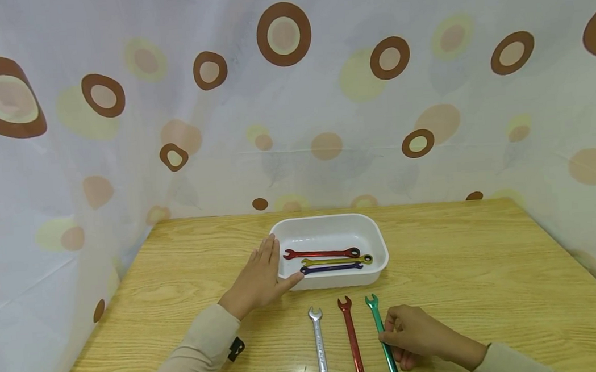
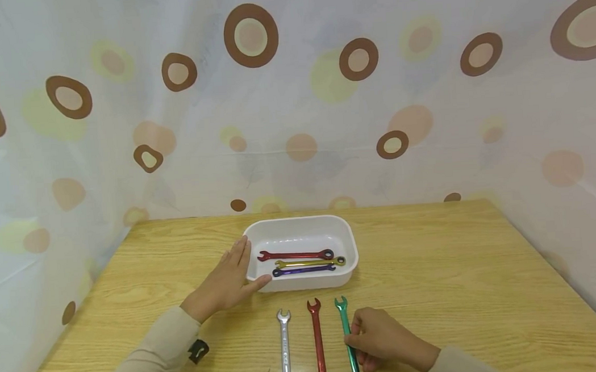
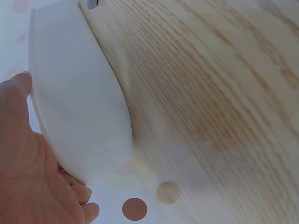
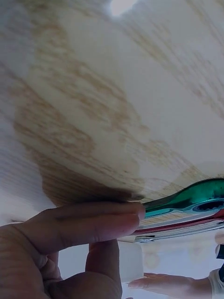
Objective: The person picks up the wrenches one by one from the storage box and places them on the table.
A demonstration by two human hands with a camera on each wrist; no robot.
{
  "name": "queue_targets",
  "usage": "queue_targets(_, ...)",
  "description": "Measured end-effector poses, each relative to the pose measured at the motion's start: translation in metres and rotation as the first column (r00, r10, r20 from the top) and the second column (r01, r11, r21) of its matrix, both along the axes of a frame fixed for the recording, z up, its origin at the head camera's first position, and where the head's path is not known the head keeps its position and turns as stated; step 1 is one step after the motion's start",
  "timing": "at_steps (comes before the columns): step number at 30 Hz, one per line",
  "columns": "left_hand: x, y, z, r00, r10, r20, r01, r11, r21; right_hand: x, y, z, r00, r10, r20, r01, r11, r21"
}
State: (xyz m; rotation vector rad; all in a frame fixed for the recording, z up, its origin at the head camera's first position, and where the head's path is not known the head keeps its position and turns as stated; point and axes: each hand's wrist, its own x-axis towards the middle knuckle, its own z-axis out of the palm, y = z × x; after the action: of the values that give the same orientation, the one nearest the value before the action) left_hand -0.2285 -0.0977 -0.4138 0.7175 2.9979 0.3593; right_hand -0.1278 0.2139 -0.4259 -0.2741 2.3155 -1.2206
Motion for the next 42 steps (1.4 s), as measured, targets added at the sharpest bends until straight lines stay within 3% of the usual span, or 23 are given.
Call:
queue_targets(8,0.001,0.0,0.002,1.0,0.001,0.007,-0.001,1.0,0.002,-0.004,0.003,0.005,0.999,0.035,-0.014,-0.035,0.999,-0.003)
queue_targets(13,0.001,0.0,0.002,1.0,0.002,0.01,-0.002,1.0,0.004,-0.013,0.007,0.024,0.997,0.032,-0.064,-0.031,0.999,0.004)
queue_targets(21,0.001,0.0,0.004,1.0,-0.003,0.003,0.003,1.0,0.001,-0.04,-0.001,0.066,0.962,0.098,-0.254,-0.104,0.995,-0.01)
queue_targets(25,0.0,0.0,0.002,1.0,-0.003,0.0,0.003,1.0,0.004,-0.056,-0.011,0.076,0.939,0.061,-0.339,-0.063,0.998,0.005)
queue_targets(32,-0.001,-0.001,0.0,1.0,-0.004,-0.007,0.004,1.0,0.014,-0.085,-0.035,0.073,0.879,0.028,-0.476,-0.022,1.0,0.019)
queue_targets(37,0.002,0.0,0.002,1.0,0.008,0.002,-0.008,1.0,0.017,-0.102,-0.051,0.067,0.897,-0.014,-0.441,-0.014,0.998,-0.06)
queue_targets(42,0.003,0.0,0.002,1.0,0.008,-0.007,-0.008,1.0,0.01,-0.116,-0.066,0.061,0.901,-0.03,-0.432,0.012,0.999,-0.045)
